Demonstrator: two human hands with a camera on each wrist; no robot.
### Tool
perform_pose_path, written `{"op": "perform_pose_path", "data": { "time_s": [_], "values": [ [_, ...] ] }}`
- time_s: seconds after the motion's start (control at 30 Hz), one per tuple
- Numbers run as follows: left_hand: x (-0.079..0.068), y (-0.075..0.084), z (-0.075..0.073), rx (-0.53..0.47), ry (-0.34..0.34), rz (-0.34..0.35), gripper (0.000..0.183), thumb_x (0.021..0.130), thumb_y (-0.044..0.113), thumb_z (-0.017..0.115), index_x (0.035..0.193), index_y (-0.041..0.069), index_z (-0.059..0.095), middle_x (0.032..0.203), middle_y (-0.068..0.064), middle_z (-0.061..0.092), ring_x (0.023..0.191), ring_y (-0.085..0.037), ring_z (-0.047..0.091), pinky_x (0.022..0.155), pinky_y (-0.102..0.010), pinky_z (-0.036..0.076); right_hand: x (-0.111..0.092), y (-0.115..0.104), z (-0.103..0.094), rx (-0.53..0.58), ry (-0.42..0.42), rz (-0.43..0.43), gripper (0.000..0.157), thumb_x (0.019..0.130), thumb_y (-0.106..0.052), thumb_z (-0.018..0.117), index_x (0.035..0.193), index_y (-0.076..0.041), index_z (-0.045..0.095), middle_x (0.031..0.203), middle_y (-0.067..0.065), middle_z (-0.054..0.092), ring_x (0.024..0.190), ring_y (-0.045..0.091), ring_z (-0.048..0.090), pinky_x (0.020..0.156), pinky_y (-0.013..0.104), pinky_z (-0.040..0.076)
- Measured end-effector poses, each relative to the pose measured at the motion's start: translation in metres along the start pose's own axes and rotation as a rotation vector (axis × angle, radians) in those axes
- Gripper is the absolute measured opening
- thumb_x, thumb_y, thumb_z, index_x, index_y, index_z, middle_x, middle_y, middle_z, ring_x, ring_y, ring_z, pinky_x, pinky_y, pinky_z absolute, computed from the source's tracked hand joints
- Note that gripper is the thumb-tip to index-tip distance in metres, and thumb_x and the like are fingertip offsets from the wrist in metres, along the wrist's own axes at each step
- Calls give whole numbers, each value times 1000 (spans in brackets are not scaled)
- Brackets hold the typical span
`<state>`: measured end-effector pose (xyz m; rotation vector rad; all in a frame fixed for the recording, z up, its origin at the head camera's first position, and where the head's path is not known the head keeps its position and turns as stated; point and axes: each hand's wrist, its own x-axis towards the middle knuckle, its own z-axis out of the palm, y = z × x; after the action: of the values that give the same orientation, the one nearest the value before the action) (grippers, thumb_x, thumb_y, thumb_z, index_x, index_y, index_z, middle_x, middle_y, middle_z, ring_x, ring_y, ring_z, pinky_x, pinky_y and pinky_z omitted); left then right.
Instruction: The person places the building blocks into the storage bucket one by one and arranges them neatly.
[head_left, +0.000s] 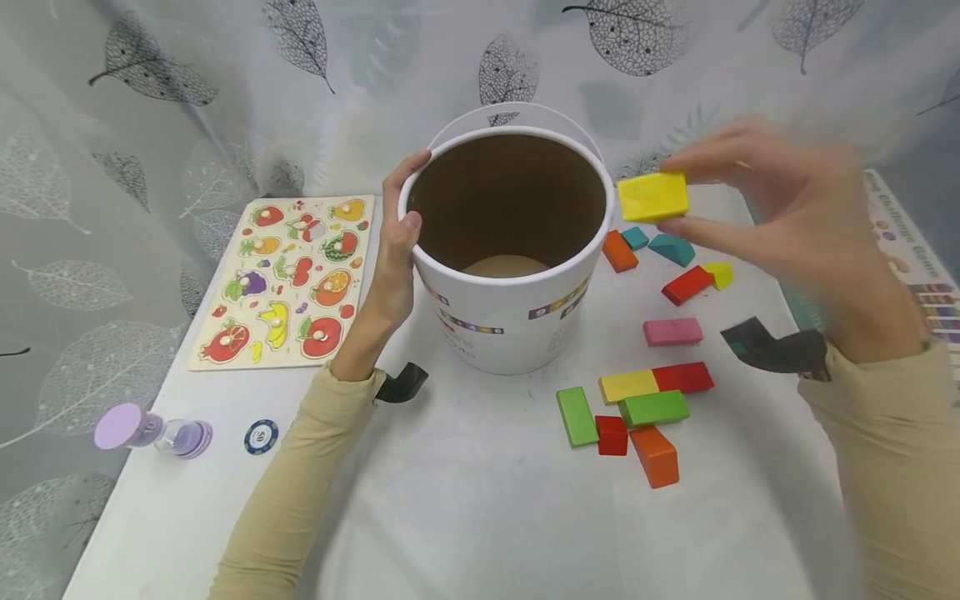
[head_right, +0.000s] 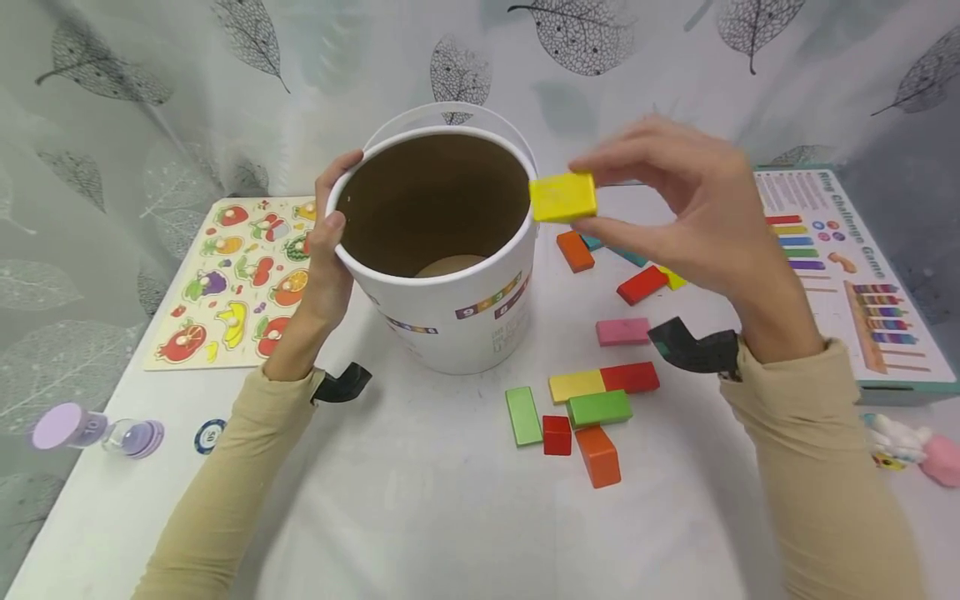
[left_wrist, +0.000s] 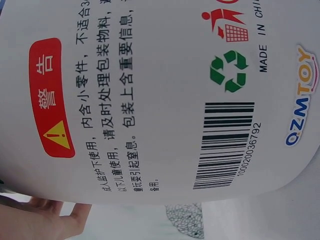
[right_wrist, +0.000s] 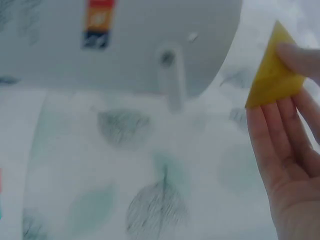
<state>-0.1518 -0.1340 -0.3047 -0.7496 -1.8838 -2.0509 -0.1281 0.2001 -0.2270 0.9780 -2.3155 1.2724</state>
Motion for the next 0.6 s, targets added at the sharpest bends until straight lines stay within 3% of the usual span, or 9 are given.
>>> {"op": "perform_pose_path", "data": {
  "time_s": [0.03,0.13,0.23,0.4,0.6],
  "values": [
    [0,0,0,-1,1,-2,88,82,66,51,148,13,28,144,-13,41,130,-34,41,108,-54,34,9,-5,4,-16,10,-27,52,69,16,77,119,6,65,116,5,66,109,17,60,100,17,45],
    [-1,0,0,-7,1,-7,89,82,68,52,148,13,28,144,-12,41,129,-33,41,108,-54,34,33,-13,19,85,20,-118,47,70,14,77,115,9,66,113,6,67,107,21,61,99,20,48],
    [-1,0,1,-5,-2,-11,90,81,69,51,148,13,27,143,-10,42,129,-31,42,109,-53,34,47,-15,32,170,18,-130,45,71,12,78,114,8,67,110,5,67,106,20,61,98,20,49],
    [-1,0,0,10,-5,-13,92,81,71,50,149,13,26,144,-8,41,130,-28,43,109,-53,35,53,-16,44,219,-5,-104,46,71,15,76,115,8,66,109,0,65,104,21,59,97,19,49],
    [-1,0,0,27,5,-21,96,80,74,50,149,13,26,144,-8,41,129,-26,43,108,-51,36,53,-19,47,242,-18,-115,44,72,16,74,114,8,67,107,4,67,104,23,62,96,22,50]
  ]
}}
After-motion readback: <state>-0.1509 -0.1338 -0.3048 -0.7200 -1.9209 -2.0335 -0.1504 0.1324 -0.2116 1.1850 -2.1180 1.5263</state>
